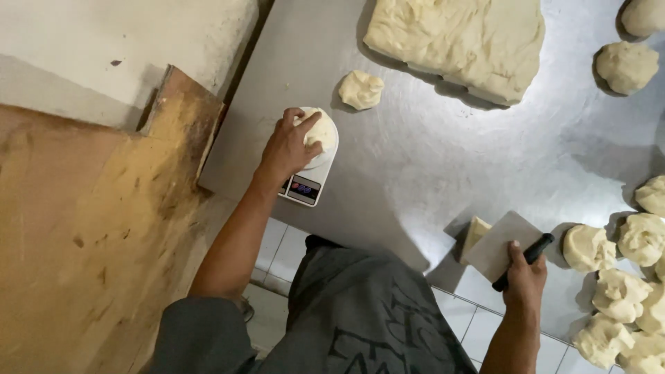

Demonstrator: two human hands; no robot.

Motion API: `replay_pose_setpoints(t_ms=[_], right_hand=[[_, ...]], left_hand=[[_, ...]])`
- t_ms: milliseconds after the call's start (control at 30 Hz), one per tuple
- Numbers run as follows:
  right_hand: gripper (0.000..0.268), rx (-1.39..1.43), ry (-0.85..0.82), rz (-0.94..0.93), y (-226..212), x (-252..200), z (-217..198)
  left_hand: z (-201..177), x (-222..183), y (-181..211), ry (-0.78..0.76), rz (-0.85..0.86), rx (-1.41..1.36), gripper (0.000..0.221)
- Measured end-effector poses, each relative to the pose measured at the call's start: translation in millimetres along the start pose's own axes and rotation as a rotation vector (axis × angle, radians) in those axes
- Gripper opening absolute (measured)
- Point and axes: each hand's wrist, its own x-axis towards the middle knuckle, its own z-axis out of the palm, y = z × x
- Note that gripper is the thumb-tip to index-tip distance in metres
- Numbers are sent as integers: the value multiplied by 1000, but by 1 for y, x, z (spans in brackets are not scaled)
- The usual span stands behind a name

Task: Cutting, weighing, and shaping portions of dough on a metal workbench in a bakery.

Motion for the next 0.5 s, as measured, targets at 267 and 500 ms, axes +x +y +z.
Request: replay_pose_setpoints(t_ms=[267, 500], right_hand=[[40, -516, 114, 32, 27, 41, -18], [37, -11, -135, 162, -11, 31, -3]], left_hand=[[-34, -20, 77, -190, -256, 325, 83], [76, -43, 100, -149, 49, -118, 69]])
